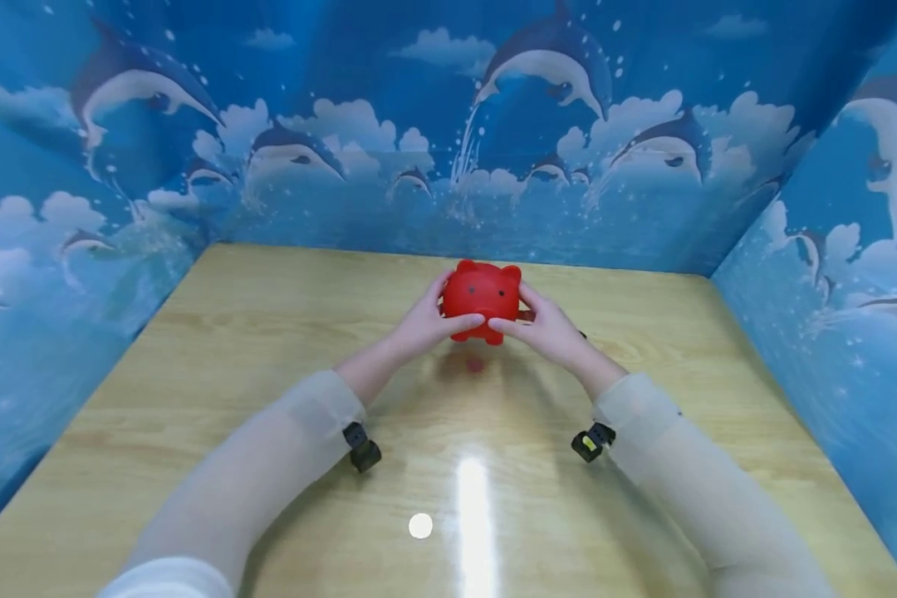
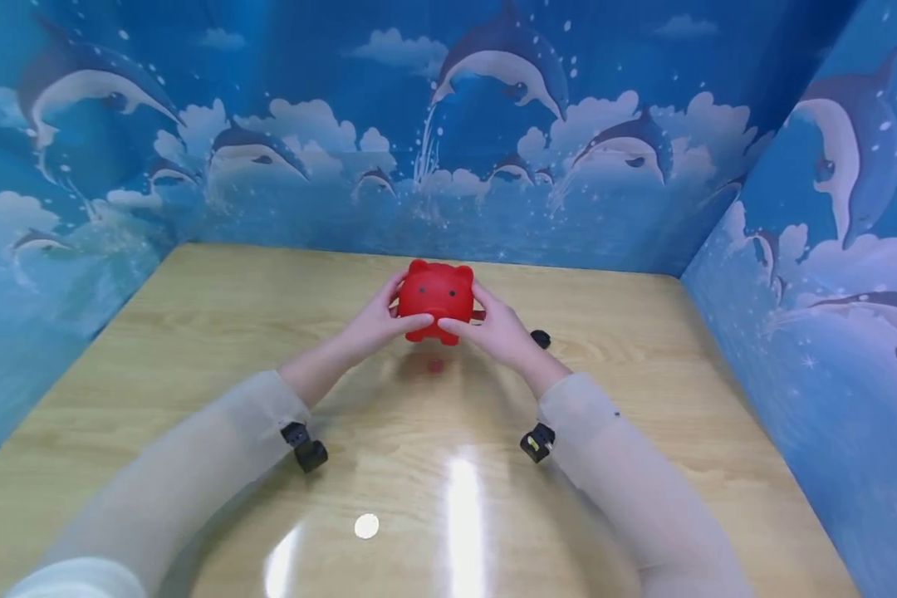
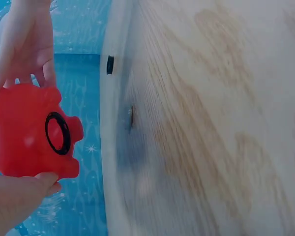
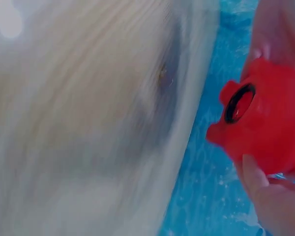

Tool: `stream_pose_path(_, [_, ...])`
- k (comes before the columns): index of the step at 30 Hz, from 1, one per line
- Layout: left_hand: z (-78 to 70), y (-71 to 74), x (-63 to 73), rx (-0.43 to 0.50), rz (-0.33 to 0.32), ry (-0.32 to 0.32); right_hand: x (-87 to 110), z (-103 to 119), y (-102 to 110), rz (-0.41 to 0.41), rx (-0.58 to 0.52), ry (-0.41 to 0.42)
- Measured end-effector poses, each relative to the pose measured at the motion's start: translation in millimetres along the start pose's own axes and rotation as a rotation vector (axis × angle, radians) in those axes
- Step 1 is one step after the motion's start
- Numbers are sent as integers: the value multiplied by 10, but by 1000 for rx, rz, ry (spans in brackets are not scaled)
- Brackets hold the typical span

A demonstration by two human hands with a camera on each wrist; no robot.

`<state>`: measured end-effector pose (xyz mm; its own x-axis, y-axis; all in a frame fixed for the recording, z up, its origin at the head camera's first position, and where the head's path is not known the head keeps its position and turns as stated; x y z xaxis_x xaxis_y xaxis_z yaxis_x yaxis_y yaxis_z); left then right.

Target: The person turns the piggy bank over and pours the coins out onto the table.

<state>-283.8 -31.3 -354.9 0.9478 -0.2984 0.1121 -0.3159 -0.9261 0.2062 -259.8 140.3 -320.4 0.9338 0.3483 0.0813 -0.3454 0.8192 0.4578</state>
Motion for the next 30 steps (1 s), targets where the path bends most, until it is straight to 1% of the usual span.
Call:
stream_pose_path(3, [11,-10,1,-6,-2,5,28,-3,-9,0,-16,-9])
stream_pose_path(4, [6,-8,1,5,-4,-8,26,-18,-10,-10,-18,-6])
stream_pose_path(7, [-28,1,-5,24,-7,-75,-31,-97,8,-56,-15,17])
stream_pose_path(9, [-21,12,-15,24,-4,-86,-73,-147,10,-61,7,33])
stream_pose_path(10, [-11,16,-22,20,0,-82,-91,-174,7,-55,10,34])
stream_pose_path(11, [8,18,-27,2,4,-63,-108,-201,1,-45,20,32])
stream_pose_path(14, [76,14,-39,-56,28,19,-128,-269,-24,0,51,-4])
stream_pose_path(17, [109,0,-42,-85,42,62,-117,-298,-33,8,70,-28])
stream_pose_path(18, [103,-3,-43,-83,38,55,-112,-294,-29,0,72,-27])
stream_pose_path(19, [86,-5,-40,-58,30,38,-106,-284,-23,-17,65,-23])
stream_pose_path(21, [20,3,-32,-26,2,-36,-101,-232,-1,-61,57,27])
stream_pose_path(23, [-63,8,-28,11,-16,-105,-101,-183,28,-100,19,68])
stream_pose_path(24, [-97,13,-33,23,-25,-129,-105,-164,40,-113,6,80])
stream_pose_path(25, [-121,14,-39,26,-28,-138,-113,-152,49,-119,-3,87])
stream_pose_path(26, [-132,15,-49,8,-29,-131,-123,-147,54,-117,-5,86])
stream_pose_path(28, [-108,6,-74,-13,-14,-66,-142,-182,52,-95,-16,41])
stream_pose_path(30, [-67,-7,-95,-39,-2,-11,-160,-232,42,-76,-3,0])
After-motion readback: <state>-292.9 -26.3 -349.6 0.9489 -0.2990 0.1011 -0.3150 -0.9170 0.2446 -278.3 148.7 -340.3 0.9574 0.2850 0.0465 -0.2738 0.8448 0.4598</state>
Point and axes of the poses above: each hand's wrist, its own x-axis away from the middle knuckle, its own y-axis out of the back of the hand, z = x × y, the point moved 5 cm from there along -x, towards the middle knuckle, and after that the axes turned 1 degree about y, right-handed, at the moved point
